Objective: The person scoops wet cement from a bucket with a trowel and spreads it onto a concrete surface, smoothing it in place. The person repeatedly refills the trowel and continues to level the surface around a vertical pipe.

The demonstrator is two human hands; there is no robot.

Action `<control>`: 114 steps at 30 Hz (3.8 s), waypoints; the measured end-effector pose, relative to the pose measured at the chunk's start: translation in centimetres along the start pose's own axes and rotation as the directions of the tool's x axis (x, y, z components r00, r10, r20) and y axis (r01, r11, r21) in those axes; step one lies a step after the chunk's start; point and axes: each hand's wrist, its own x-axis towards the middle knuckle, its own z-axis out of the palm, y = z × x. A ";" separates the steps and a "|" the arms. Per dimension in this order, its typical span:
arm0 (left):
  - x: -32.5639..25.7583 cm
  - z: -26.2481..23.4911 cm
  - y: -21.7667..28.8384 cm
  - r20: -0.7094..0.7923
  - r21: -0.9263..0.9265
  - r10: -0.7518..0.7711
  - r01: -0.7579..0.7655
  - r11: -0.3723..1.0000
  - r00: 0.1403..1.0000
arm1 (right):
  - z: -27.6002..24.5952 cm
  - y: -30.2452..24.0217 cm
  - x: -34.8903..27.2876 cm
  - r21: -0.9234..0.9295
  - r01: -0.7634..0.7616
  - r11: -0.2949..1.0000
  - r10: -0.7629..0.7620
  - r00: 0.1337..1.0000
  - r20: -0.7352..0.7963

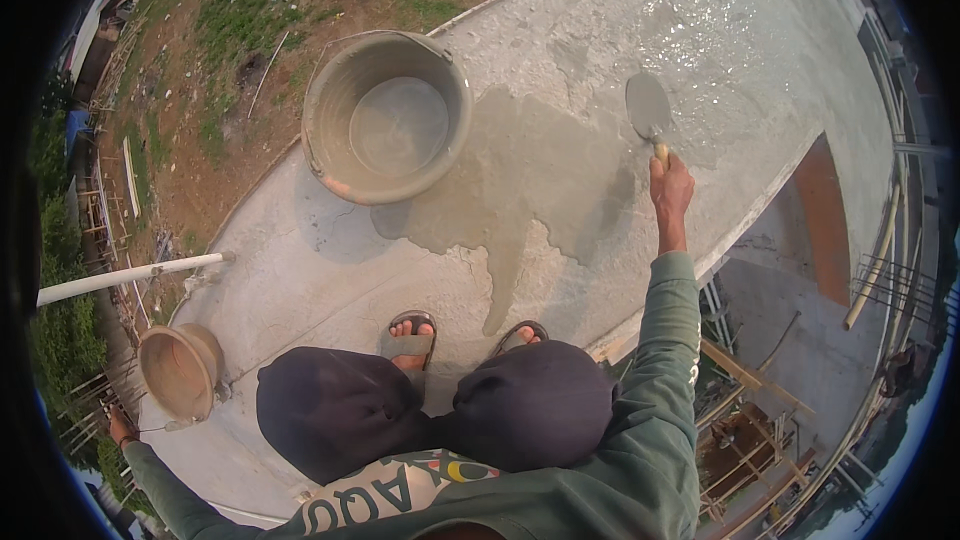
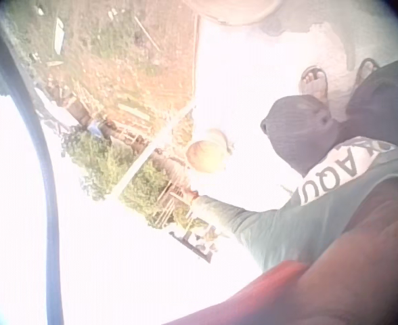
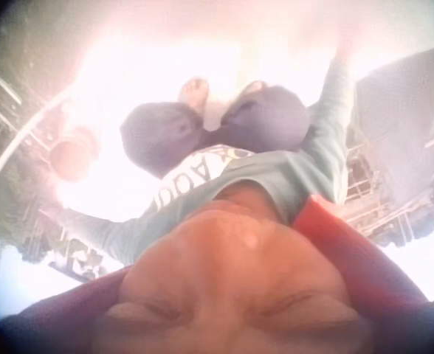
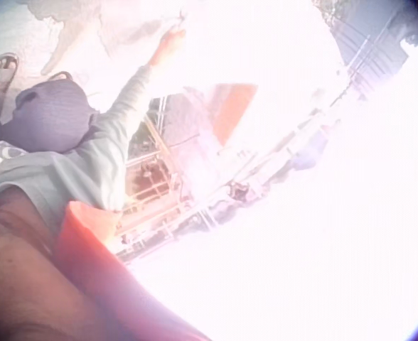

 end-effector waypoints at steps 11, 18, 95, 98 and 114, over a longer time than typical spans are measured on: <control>-4.9 9.2 0.5 0.338 0.625 0.446 -0.552 0.553 0.829 | -1.3 -6.5 -3.6 0.098 0.420 0.902 -0.430 0.855 0.291; -32.5 24.6 12.2 0.539 -0.292 0.781 -0.799 0.526 0.317 | 1.8 -7.3 1.6 0.088 0.280 0.956 -0.293 0.932 0.214; -32.7 35.2 6.0 0.975 0.139 -0.012 0.564 0.814 -0.222 | -1.4 -5.0 -10.6 0.023 0.008 1.000 -0.012 0.991 0.136; -32.4 35.4 6.3 0.978 0.127 -0.006 0.578 0.806 -0.207 | -1.5 -6.8 -16.1 0.048 0.170 0.984 -0.177 0.957 0.229; -32.7 38.4 4.0 0.976 0.011 0.125 0.619 0.785 -0.176 | -1.7 -7.5 -29.2 -0.020 0.010 1.000 -0.009 0.997 0.074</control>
